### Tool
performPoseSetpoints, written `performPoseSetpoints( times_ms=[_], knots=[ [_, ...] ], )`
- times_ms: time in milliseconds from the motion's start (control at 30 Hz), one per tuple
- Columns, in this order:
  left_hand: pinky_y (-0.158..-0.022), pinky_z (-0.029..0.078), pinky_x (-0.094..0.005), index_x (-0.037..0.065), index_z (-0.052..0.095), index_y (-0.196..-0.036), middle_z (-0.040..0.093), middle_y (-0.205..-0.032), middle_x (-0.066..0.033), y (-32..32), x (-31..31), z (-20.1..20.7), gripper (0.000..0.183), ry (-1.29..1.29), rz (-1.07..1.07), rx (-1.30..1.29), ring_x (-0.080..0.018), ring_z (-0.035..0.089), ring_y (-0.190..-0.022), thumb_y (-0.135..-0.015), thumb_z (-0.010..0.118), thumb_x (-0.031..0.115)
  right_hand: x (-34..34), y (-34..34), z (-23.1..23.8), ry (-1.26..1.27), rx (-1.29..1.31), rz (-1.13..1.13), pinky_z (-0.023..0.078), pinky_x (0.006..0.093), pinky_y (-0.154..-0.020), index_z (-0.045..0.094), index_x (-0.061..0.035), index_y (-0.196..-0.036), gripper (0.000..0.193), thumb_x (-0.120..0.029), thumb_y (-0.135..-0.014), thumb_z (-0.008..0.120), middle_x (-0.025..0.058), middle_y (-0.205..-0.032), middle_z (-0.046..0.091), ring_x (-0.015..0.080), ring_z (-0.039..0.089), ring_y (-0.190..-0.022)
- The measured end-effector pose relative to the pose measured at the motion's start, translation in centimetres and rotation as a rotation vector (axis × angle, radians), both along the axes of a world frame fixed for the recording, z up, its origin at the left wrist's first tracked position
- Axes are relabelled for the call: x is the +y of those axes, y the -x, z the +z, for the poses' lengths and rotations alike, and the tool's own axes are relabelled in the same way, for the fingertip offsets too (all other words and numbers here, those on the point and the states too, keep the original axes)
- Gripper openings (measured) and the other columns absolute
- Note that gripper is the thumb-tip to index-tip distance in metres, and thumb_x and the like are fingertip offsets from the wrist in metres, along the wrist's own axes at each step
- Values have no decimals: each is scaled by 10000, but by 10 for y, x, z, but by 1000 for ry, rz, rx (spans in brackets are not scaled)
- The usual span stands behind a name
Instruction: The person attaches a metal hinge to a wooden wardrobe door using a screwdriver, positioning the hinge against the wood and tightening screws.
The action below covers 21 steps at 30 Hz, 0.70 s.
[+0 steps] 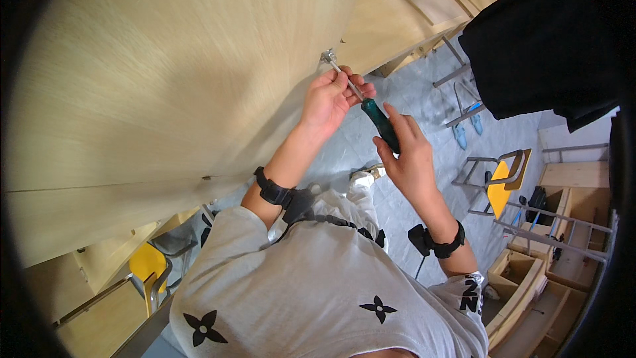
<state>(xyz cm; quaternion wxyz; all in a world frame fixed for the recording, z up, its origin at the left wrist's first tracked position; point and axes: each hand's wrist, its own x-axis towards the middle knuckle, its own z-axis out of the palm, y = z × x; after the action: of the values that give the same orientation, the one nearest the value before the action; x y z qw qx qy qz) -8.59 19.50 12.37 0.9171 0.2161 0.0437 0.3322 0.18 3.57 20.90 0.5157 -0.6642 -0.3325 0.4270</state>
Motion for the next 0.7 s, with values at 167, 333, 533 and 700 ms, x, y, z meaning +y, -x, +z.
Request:
performPoseSetpoints(
  times_ms=[167,333,533,700],
  knots=[
    [-889,503,-475,21,501,-1016,611,-942,-140,0,-1,3,145,12,3,17,-335,621,-976,-974,443,147,-7,2,-10,-133,-1405,109,487,343,-479,538,-100,-1245,511,-56,-752,665,97,-931,563,248,603,-595],
    [-904,493,-483,22,511,-1025,622,-989,-152,2,10,-5,158,-31,-121,-41,-347,614,-1007,-969,458,159,3,-6,-22,-128,-1549,164,455,319,-426,532,-93,-1253,479,-69,-787,641,89,-824,545,213,583,-550],
    [-893,495,-494,24,513,-1023,630,-993,-153,6,15,-3,171,-103,-139,-65,-360,620,-994,-957,488,180,3,-14,-26,-114,1181,-58,366,252,-361,537,-48,-1181,333,-132,-865,598,75,-744,522,125,485,-448],
    [-878,502,-498,24,511,-1006,627,-949,-141,2,15,-5,162,-94,-102,14,-359,630,-961,-952,499,176,8,-8,1,-8,353,-37,378,256,-375,543,-28,-1172,322,-131,-873,600,70,-750,528,112,471,-444]
  ],
)
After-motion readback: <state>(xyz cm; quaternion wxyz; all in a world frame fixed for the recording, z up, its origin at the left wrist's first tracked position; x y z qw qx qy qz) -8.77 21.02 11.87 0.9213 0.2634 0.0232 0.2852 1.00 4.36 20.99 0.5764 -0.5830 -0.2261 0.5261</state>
